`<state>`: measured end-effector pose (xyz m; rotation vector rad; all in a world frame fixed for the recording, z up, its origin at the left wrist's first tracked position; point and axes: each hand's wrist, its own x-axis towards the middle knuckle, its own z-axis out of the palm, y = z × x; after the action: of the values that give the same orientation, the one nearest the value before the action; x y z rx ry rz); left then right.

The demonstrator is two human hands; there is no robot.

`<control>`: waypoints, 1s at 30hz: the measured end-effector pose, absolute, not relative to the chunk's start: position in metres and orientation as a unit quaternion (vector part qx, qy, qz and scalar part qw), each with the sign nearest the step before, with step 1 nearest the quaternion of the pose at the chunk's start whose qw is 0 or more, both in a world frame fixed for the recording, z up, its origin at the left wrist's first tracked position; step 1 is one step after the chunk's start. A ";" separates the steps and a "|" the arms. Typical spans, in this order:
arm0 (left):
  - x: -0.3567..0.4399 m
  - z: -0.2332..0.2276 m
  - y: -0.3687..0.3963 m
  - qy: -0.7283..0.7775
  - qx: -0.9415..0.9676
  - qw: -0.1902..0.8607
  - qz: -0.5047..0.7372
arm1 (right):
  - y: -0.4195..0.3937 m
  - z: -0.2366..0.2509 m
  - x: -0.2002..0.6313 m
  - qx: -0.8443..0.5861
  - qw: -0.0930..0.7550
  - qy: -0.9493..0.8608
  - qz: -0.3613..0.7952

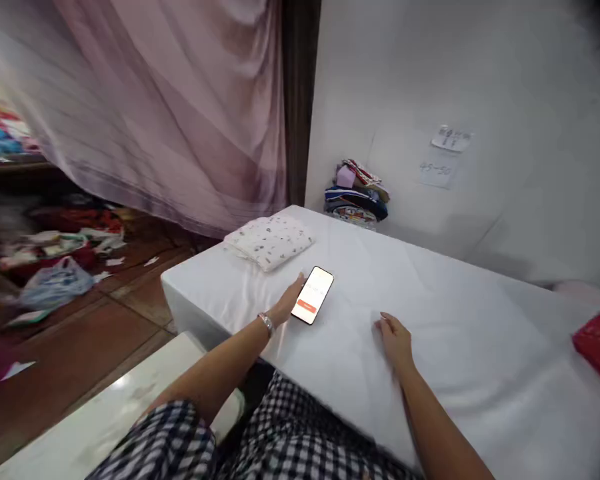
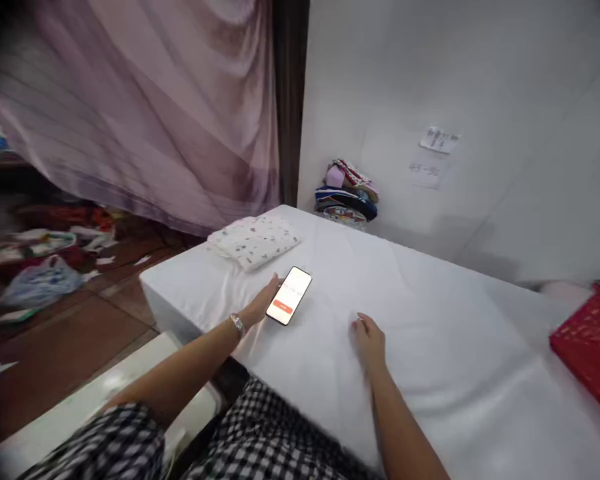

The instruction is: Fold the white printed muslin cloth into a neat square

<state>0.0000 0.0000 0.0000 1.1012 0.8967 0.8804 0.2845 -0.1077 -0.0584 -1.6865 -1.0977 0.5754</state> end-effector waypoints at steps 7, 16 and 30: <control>-0.058 0.010 -0.005 0.454 0.466 0.646 0.401 | -0.109 -0.062 0.287 -0.693 0.491 -0.479 0.221; -0.101 0.023 -0.012 0.502 0.464 0.625 0.377 | -0.109 -0.070 0.291 -0.702 0.451 -0.506 0.219; -0.084 0.012 -0.008 0.441 0.495 0.633 0.400 | -0.110 -0.076 0.296 -0.720 0.422 -0.513 0.199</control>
<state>-0.0837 -0.0079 0.0117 1.1317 1.0093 0.9154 0.2960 -0.1100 -0.0760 -1.8042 -1.2845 0.4996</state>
